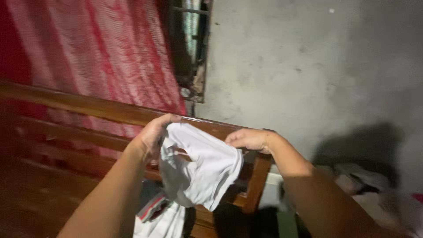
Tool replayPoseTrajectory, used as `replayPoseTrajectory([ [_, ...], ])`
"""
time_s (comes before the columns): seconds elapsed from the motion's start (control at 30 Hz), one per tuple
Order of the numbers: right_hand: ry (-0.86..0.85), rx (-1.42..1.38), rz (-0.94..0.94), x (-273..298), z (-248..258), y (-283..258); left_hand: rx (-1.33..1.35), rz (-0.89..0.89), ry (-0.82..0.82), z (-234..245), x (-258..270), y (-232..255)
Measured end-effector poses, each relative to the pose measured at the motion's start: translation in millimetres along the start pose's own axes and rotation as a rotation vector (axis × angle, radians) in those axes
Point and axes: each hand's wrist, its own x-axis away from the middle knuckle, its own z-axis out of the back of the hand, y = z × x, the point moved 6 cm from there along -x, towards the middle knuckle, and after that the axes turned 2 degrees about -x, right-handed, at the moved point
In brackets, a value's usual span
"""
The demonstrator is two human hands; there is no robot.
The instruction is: The person picks up and folds several items of clothing from a pile, including a pair of jeans, shirts, and underwear, and places them in a stack on a wooden bench.
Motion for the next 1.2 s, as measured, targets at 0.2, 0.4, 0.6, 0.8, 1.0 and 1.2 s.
replayPoseTrajectory([
  [0.2, 0.164, -0.404, 0.064, -21.4, -11.1, -29.8, -0.415, -0.249, 0.499, 119.7, 37.4, 22.0],
  [0.4, 0.079, -0.380, 0.367, -44.6, -21.5, -63.9, -1.322, -0.153, 0.772, 165.8, 66.9, 39.9],
  [0.6, 0.231, -0.401, 0.099, -41.4, -21.9, -70.4, -1.400, -0.220, 0.770, 158.7, 95.4, 61.2],
  [0.8, 0.038, -0.326, 0.143, -60.0, -47.8, -84.5, -0.749, -0.014, 0.481, 200.8, 95.3, 37.9],
  [1.0, 0.092, -0.208, 0.110, -152.7, -74.2, -46.5, -1.353, -0.053, 0.276, 243.9, 71.3, 18.3],
  [1.2, 0.509, -0.066, 0.251, -262.2, -105.8, 0.0, -1.726, 0.205, 0.761, 296.8, 54.0, -15.1],
])
